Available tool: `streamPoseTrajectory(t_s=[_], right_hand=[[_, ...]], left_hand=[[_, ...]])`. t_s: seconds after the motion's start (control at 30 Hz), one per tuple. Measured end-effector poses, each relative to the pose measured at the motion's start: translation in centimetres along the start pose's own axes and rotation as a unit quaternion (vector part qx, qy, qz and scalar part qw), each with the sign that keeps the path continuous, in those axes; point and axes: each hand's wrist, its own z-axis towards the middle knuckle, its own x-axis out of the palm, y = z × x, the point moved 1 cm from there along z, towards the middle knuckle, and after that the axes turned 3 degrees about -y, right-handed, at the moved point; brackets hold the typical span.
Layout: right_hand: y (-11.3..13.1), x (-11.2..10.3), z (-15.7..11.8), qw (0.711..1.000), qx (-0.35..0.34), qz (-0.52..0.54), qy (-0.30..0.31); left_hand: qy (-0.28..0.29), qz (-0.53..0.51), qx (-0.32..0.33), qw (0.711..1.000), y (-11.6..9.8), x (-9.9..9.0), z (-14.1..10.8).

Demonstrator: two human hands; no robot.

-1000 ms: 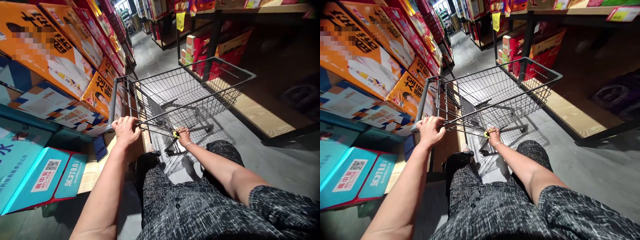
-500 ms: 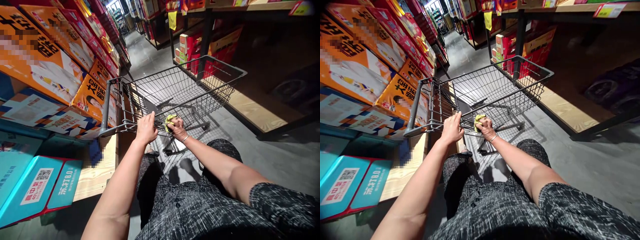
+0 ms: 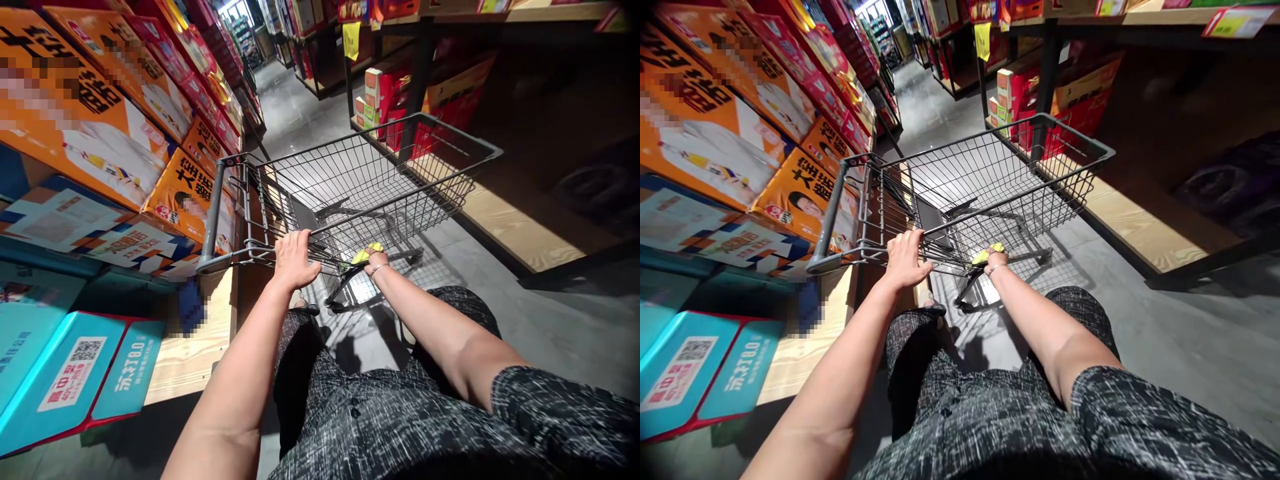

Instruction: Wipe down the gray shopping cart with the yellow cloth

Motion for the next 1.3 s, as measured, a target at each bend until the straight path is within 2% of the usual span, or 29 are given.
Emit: streamPoseTrajectory(t_s=[0.07,0.1,0.17,0.2,0.27,0.3,0.37,0.43,0.47,0.6,0.7,0.8,0.9,1.0,1.1,1.17,1.3], right_hand=[[1.6,1.4,-0.9,0.999,0.011,0.028,-0.016],[2.7,1.8,-1.6,0.999,-0.018,0.023,-0.016],[5.4,2.1,-3.3,0.989,-0.149,-0.008,-0.004],[6.8,2.1,-4.2,0.969,-0.242,-0.041,0.008],[9.2,2.0,-5.6,0.897,-0.421,-0.129,0.038],[9.9,1.9,-5.9,0.855,-0.483,-0.177,0.056],[9.8,1.5,-5.7,0.776,-0.556,-0.281,0.100],[8.0,0.6,-4.4,0.715,-0.562,-0.390,0.142],[6.7,-0.1,-3.5,0.694,-0.543,-0.444,0.160],[1.7,-3.6,0.1,0.641,-0.413,-0.615,0.202],[0.2,-5.5,1.3,0.616,-0.379,-0.653,0.223],[1.1,-5.6,0.9,0.597,-0.394,-0.652,0.252],[4.4,-4.5,-0.5,0.598,-0.464,-0.605,0.246],[9.2,-2.6,-2.2,0.623,-0.581,-0.493,0.177],[13.2,-0.3,-3.9,0.636,-0.630,-0.431,0.111],[14.7,1.6,-5.0,0.631,-0.640,-0.417,0.135],[15.6,4.6,-6.6,0.590,-0.645,-0.409,0.261]], left_hand=[[0.003,-0.003,-0.002,1.000,0.0,0.0,0.0],[0.002,-0.005,-0.001,1.000,0.0,0.0,0.0],[0.000,-0.009,0.001,1.000,0.0,-0.1,0.0],[-0.002,-0.011,0.002,1.000,0.0,-0.1,-0.1],[-0.007,-0.013,0.003,1.000,0.1,-0.1,-0.1],[-0.008,-0.013,0.004,1.000,0.1,-0.2,-0.2],[-0.009,-0.015,0.007,1.000,0.2,-0.1,-0.2],[-0.009,-0.020,0.011,1.000,0.4,-0.1,-0.1],[-0.011,-0.023,0.013,1.000,0.5,0.0,-0.1],[-0.016,-0.038,0.016,0.999,1.2,0.2,0.1],[-0.020,-0.044,0.017,0.999,2.0,0.3,0.1],[-0.027,-0.047,0.015,0.998,2.8,0.6,0.1],[-0.034,-0.052,0.012,0.998,3.0,0.8,0.2],[-0.044,-0.055,0.008,0.997,2.7,0.9,0.2],[-0.053,-0.056,0.004,0.997,2.4,0.9,0.2],[-0.053,-0.056,0.002,0.997,2.4,0.9,0.2],[-0.051,-0.059,0.001,0.997,2.5,0.8,0.1]])
